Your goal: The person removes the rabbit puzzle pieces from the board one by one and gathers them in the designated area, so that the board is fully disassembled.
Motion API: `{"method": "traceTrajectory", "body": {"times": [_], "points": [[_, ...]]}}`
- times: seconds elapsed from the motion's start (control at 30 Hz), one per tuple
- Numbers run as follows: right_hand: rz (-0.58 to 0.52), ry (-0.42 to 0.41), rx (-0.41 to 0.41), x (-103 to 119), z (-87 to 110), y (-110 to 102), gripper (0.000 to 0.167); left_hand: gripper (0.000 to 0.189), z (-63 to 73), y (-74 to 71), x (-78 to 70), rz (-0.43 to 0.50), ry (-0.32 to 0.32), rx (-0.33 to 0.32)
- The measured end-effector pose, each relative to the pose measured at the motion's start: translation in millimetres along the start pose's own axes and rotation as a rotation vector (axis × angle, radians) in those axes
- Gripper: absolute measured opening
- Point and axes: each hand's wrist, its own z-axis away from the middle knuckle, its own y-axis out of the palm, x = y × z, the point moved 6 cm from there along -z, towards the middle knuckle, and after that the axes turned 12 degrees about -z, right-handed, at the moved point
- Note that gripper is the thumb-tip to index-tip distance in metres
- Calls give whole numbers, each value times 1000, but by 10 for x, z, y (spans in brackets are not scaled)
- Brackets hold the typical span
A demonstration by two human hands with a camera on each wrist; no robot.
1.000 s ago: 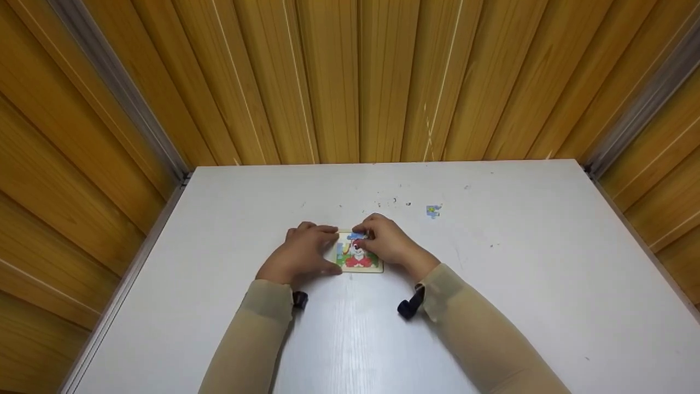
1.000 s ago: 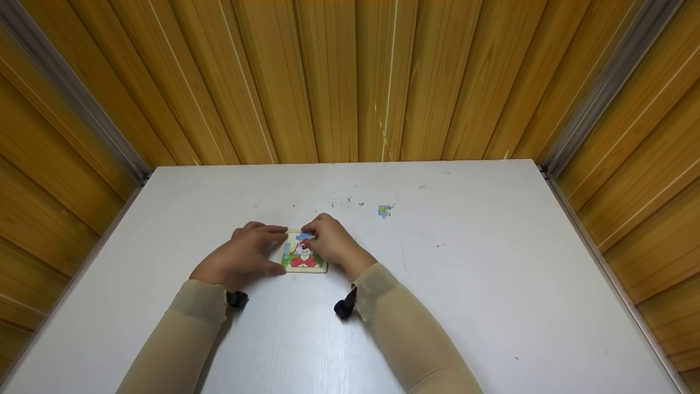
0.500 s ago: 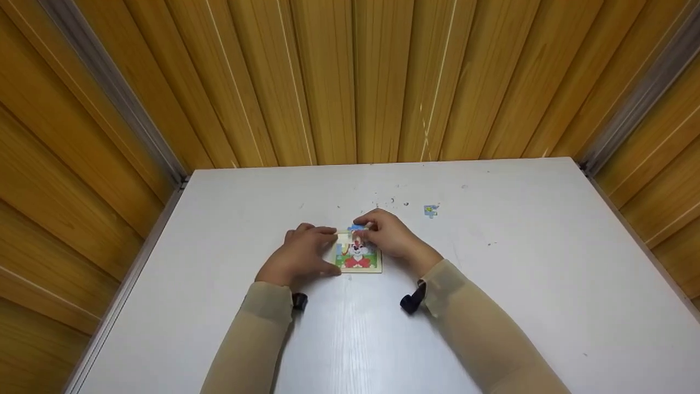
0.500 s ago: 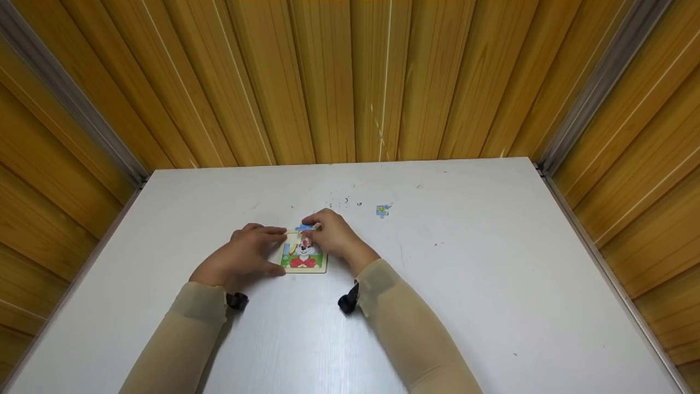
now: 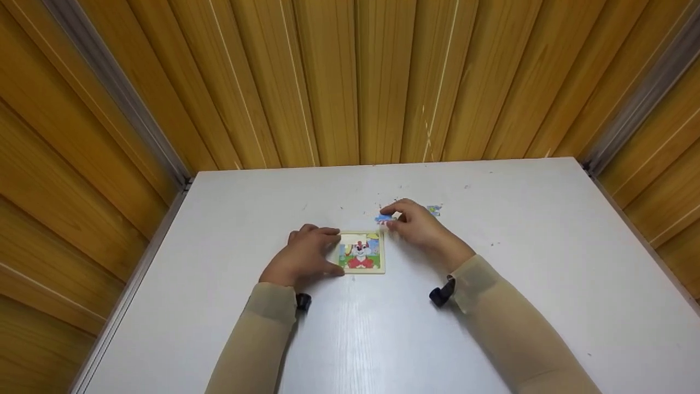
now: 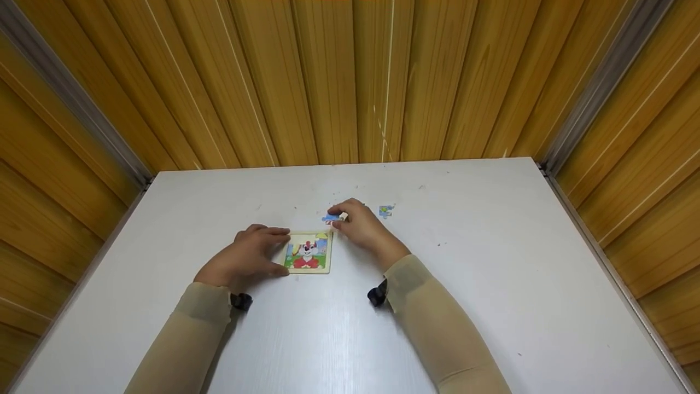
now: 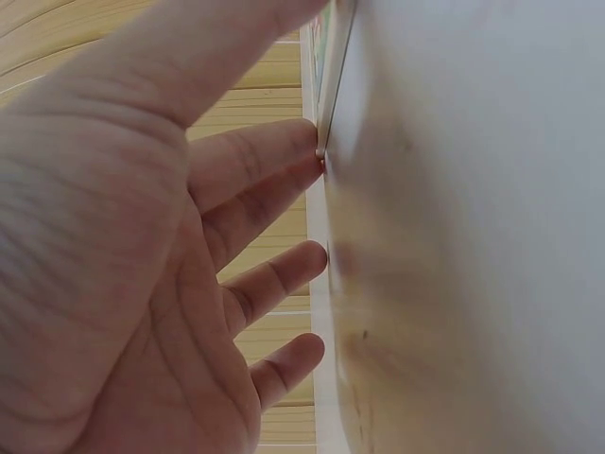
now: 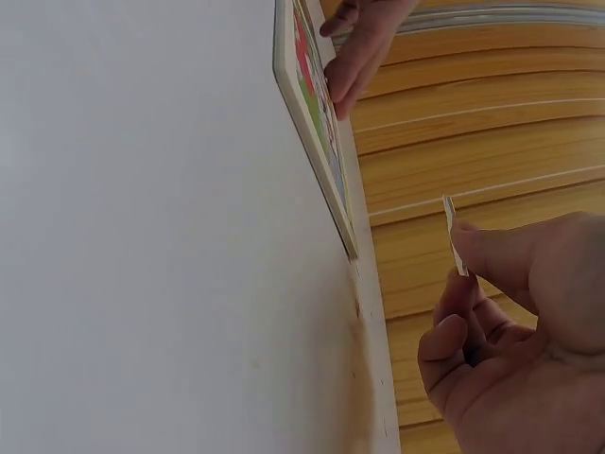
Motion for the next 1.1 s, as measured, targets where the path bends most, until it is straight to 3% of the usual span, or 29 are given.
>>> {"method": "traceTrajectory", "body": {"times": [0.37, 0.7, 0.93, 1.1], "points": [[62, -26, -103, -200, 203, -610, 36, 83, 8, -2, -27, 24, -23, 1], [51, 39, -192, -513, 308, -1097, 39, 82, 26, -41, -54, 20, -31, 6], [30, 126, -208, -788, 376, -1274, 41, 82, 21, -4, -37, 1, -24, 13], [73, 130, -204, -891, 378, -1319, 41, 83, 10, 13, -32, -11, -1, 4]]}}
